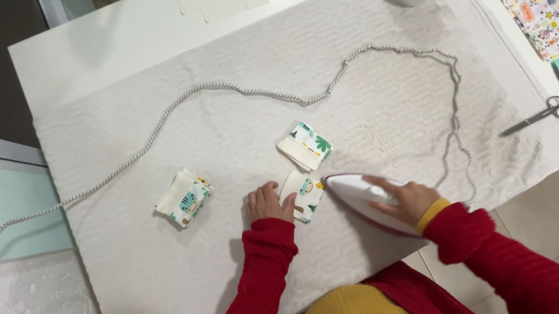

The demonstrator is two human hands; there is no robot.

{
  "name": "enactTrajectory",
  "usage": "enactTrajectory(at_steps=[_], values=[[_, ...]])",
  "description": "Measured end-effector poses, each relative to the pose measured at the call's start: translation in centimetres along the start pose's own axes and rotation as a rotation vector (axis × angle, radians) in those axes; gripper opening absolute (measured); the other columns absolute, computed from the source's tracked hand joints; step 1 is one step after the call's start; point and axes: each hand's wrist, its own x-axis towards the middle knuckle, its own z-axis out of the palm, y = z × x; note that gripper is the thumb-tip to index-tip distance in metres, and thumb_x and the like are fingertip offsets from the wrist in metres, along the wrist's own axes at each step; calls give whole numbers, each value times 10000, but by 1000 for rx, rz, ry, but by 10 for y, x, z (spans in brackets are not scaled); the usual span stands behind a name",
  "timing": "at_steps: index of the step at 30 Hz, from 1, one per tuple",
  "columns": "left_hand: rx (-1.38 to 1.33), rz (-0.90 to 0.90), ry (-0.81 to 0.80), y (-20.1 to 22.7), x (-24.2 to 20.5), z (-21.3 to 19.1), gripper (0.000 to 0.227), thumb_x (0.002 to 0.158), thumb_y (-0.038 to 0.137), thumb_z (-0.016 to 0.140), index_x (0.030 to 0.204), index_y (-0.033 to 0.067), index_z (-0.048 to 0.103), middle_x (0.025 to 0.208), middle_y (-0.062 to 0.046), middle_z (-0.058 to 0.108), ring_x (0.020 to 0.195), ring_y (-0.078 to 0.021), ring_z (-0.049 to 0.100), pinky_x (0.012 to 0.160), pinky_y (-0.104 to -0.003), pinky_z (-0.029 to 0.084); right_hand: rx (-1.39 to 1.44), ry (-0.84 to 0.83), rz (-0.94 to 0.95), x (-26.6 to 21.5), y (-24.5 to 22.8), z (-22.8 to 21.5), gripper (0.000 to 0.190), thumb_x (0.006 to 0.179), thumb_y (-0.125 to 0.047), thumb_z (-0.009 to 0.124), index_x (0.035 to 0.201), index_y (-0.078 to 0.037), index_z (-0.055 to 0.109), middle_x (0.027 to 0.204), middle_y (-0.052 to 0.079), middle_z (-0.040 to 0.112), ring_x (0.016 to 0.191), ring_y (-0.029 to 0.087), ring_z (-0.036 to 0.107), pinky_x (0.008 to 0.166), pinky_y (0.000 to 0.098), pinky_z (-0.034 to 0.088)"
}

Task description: Ironing small pieces of patterned fabric on a white work table.

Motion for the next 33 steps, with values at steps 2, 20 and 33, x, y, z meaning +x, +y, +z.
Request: enactTrajectory(at_steps=[2, 20, 33], values=[[22, -54, -78, 10, 10, -2, 456, 775, 323, 871, 1088, 92, 634, 1006, -64, 647, 1032, -271, 547, 935, -420, 441, -43, 14, 28, 4, 27, -8, 718, 923, -657, 463, 1565, -472, 200, 925, 140, 754, 551, 210, 731, 466, 372, 636], [-126, -82, -76, 29, 25, 8, 586, 725, 209, 863, 1195, 46, 554, 971, -122, 661, 871, -294, 644, 760, -412, 543, 70, 195, -653, 116, -33, -68, 760, 801, -354, 820, 1473, -215, 493, 1159, 121, 680, 1081, 289, 634, 991, 438, 544], [-1144, -490, -118, 16, 79, 56, 301, 924, 145, 721, 1190, 36, 630, 1069, -103, 762, 899, -139, 759, 757, -278, 642, 588, -264, -277, 220, -38, -77, 428, 855, -291, 795, 1166, -11, 706, 1015, 126, 810, 815, 234, 742, 748, 365, 626]])
